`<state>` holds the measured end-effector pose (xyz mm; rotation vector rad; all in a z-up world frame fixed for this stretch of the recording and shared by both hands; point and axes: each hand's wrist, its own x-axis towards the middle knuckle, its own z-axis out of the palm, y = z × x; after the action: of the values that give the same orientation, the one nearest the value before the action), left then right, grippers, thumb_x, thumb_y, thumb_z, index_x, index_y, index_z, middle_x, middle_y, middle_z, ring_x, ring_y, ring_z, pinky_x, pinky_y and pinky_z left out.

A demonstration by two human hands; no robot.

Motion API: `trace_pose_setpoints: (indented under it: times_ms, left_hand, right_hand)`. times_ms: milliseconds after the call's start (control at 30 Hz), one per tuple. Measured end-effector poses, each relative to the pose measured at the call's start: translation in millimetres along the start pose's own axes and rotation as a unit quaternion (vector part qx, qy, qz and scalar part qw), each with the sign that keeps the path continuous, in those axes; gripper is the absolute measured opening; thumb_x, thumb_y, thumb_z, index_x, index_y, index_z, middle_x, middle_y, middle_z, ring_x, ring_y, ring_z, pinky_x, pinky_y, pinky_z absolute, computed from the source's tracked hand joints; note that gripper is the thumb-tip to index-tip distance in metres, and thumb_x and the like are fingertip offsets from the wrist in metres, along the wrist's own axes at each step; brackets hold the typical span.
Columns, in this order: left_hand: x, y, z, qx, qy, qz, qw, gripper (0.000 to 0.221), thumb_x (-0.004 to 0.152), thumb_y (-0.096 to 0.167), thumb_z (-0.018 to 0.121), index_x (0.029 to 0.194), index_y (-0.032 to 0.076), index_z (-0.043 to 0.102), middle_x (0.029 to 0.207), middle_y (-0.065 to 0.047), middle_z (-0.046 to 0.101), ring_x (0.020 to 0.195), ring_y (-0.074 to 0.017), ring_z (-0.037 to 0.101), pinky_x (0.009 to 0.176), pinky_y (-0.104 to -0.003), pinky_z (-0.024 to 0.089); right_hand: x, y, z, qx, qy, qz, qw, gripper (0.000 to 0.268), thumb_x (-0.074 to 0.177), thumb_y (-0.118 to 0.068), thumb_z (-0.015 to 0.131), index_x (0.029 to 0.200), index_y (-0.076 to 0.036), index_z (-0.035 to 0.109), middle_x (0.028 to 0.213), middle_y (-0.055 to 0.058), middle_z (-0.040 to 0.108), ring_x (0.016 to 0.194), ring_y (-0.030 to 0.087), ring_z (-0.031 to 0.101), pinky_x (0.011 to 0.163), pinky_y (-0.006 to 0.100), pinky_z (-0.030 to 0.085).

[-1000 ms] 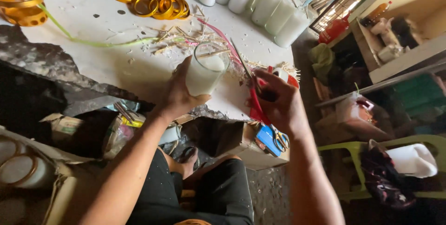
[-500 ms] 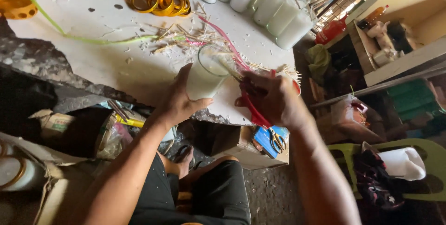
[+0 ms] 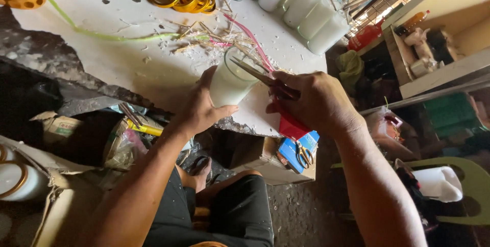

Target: Assembling decorative candles by fitting gold rings onto white pillar candles at a workbench.

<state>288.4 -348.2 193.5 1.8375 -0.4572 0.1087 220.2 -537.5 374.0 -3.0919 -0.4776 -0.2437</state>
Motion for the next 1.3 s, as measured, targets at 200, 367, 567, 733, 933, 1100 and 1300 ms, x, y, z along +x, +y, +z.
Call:
trace_pose_setpoints:
  times_ms: [200,367,567,733,933,1100,1300]
  left_hand:
    - [0,2,-5,-0.007,-0.014,0.001,1.0,0.092,0.075,0.036,0.088,0.151,0.011,0.042,0.127,-0.024,0.068,0.117,-0.0416,0.066,0.101,-0.056,0.051]
    - [-1,9,-11,-0.073,-0.027,-0.007,0.997,0.094,0.076,0.029,0.087,0.152,0.004,0.038,0.13,-0.031,0.063,0.122,-0.0487,0.061,0.105,-0.062,0.047]
    - [0,11,-10,0.015,-0.035,-0.013,0.999,0.096,0.078,0.047,0.083,0.153,0.007,0.038,0.13,-0.026,0.065,0.12,-0.0431,0.065,0.102,-0.057,0.049]
    - [4,-4,8,0.044,0.046,0.022,0.998,0.099,0.074,0.054,0.089,0.147,0.003,0.046,0.122,-0.026,0.07,0.113,-0.0423,0.068,0.091,-0.053,0.055]
    - [1,-1,9,0.025,0.091,0.031,0.995,0.101,0.068,0.037,0.093,0.148,0.0,0.044,0.127,-0.032,0.066,0.119,-0.0509,0.062,0.097,-0.06,0.05]
    - [8,-26,12,0.057,0.104,0.1,0.988,0.104,0.069,0.056,0.091,0.147,0.001,0.048,0.132,-0.028,0.065,0.12,-0.0438,0.064,0.101,-0.053,0.051]
    - [59,-65,-38,-0.077,0.124,0.059,0.987,0.042,0.1,0.03,0.064,0.133,0.004,0.059,0.121,-0.016,0.067,0.115,-0.0298,0.064,0.101,-0.044,0.051]
  right_hand:
    - [0,3,-1,-0.014,-0.026,0.018,0.999,0.043,0.085,-0.023,0.079,0.127,-0.017,0.075,0.081,0.023,0.075,0.073,0.045,0.074,0.069,0.053,0.06]
    - [-3,18,13,-0.018,-0.02,0.041,0.999,0.047,0.083,-0.027,0.079,0.128,-0.017,0.073,0.08,0.026,0.073,0.077,0.049,0.072,0.072,0.059,0.059]
    - [-4,46,77,-0.057,-0.004,0.119,0.991,0.036,0.088,-0.039,0.069,0.117,-0.019,0.072,0.081,0.022,0.074,0.079,0.044,0.074,0.077,0.055,0.059]
    - [3,16,137,0.065,-0.04,0.18,0.981,0.045,0.079,-0.048,0.072,0.11,-0.016,0.066,0.087,0.023,0.075,0.091,0.045,0.073,0.085,0.058,0.056]
    - [21,45,180,0.146,0.033,0.209,0.966,0.06,0.079,-0.032,0.078,0.133,-0.022,0.056,0.128,0.015,0.062,0.119,0.042,0.062,0.097,0.055,0.055]
    - [10,25,212,0.138,0.26,0.1,0.95,0.043,0.086,-0.025,0.079,0.124,-0.009,0.065,0.115,0.011,0.064,0.112,0.035,0.063,0.092,0.049,0.053]
    - [6,13,215,0.098,0.276,0.084,0.952,0.039,0.092,-0.027,0.073,0.125,-0.009,0.067,0.111,0.007,0.067,0.11,0.027,0.064,0.091,0.042,0.049]
